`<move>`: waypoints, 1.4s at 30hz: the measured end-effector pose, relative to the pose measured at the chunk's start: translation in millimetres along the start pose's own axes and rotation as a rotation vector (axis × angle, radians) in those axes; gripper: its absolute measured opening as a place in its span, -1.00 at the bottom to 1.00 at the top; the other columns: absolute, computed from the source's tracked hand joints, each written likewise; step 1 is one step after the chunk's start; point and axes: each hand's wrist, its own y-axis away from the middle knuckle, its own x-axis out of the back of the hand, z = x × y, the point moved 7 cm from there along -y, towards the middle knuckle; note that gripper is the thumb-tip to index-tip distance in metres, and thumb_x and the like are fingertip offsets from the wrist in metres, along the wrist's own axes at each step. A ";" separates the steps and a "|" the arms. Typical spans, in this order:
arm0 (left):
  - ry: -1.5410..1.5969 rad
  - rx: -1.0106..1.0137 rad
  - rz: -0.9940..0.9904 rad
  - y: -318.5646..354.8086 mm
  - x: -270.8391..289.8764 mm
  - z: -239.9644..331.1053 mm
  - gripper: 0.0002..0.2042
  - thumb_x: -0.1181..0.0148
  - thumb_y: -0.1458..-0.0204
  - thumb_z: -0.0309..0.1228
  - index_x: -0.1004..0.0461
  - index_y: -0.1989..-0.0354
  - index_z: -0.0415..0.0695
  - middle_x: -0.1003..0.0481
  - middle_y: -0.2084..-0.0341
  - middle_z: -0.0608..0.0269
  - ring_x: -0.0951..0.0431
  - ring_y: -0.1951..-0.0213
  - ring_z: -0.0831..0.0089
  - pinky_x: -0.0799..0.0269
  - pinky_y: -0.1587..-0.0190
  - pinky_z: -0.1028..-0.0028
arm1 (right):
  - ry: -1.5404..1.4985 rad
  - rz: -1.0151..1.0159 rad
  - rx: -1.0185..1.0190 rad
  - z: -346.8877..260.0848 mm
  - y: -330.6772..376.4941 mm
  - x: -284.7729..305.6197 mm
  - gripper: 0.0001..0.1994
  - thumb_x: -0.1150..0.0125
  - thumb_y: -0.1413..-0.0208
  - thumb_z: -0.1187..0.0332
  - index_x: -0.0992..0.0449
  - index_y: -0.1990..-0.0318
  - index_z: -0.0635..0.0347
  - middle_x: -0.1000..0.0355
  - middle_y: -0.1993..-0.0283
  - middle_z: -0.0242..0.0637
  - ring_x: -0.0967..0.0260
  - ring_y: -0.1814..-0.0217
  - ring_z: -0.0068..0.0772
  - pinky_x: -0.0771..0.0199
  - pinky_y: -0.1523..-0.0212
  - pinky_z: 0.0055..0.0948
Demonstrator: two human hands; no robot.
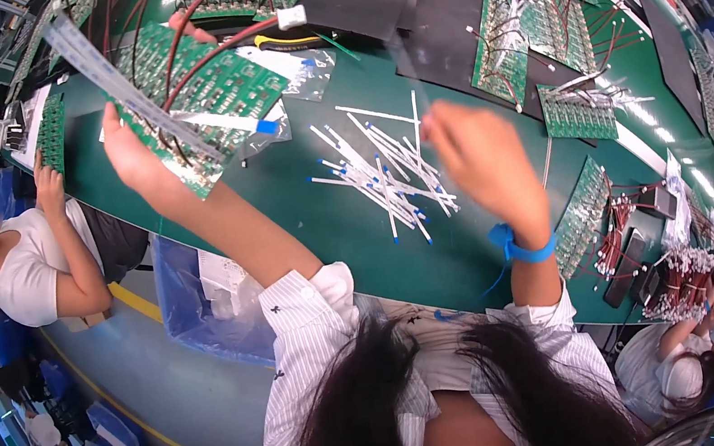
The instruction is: The person connects multiple wire harnesses to connectors on a printed circuit board by hand.
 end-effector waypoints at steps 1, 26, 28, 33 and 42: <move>-0.025 0.024 0.002 4.9 6.0 3.3 -0.44 0.37 -0.04 -0.23 -0.09 -0.13 -0.43 -0.23 -0.05 -0.22 -0.28 -0.06 -0.04 -0.18 -0.09 -0.04 | 0.006 0.001 -0.007 2.4 10.8 -9.7 -0.78 0.05 -0.09 0.35 -0.36 0.51 0.29 -0.35 0.56 0.00 -0.34 0.51 0.07 -0.30 0.53 -0.12; 0.249 0.040 0.125 120.1 18.0 -23.4 -0.23 -0.02 0.13 -0.64 0.15 -0.30 0.04 -0.13 -0.06 0.14 -0.13 -0.07 0.21 -0.17 -0.15 0.22 | -0.117 0.088 0.106 27.9 14.3 -77.1 -0.61 -0.03 0.09 0.50 -0.27 0.02 0.26 -0.29 0.09 -0.06 -0.17 -0.05 -0.07 -0.09 -0.10 -0.21; 0.192 0.038 0.095 122.1 13.2 -19.0 -0.29 -0.06 0.04 -0.43 0.15 -0.30 -0.01 -0.20 -0.04 0.08 -0.18 -0.05 0.16 -0.24 -0.10 0.15 | -0.219 0.038 0.099 23.4 15.8 -75.8 -0.64 -0.03 0.09 0.50 -0.31 0.05 0.24 -0.30 0.10 -0.08 -0.19 -0.04 -0.09 -0.10 -0.10 -0.24; 0.163 -0.006 0.142 147.6 24.1 -12.0 -0.28 -0.01 0.04 -0.43 0.20 -0.31 -0.02 -0.15 -0.09 0.05 -0.17 -0.05 0.13 -0.21 -0.11 0.11 | -0.054 0.089 0.009 21.9 31.7 -54.1 -0.74 -0.13 0.10 0.43 -0.38 0.18 0.24 -0.32 0.25 -0.20 -0.26 0.14 -0.15 -0.20 0.06 -0.22; 0.236 -0.044 0.170 138.7 50.3 -37.8 -0.33 0.06 0.00 -0.40 0.21 -0.29 -0.17 -0.14 -0.09 -0.08 -0.15 -0.06 0.09 -0.19 -0.10 0.08 | -0.029 0.027 -0.166 34.6 49.3 -71.6 -0.72 -0.23 0.19 0.47 -0.36 0.26 0.24 -0.27 0.33 -0.23 -0.30 0.22 -0.14 -0.33 0.29 -0.25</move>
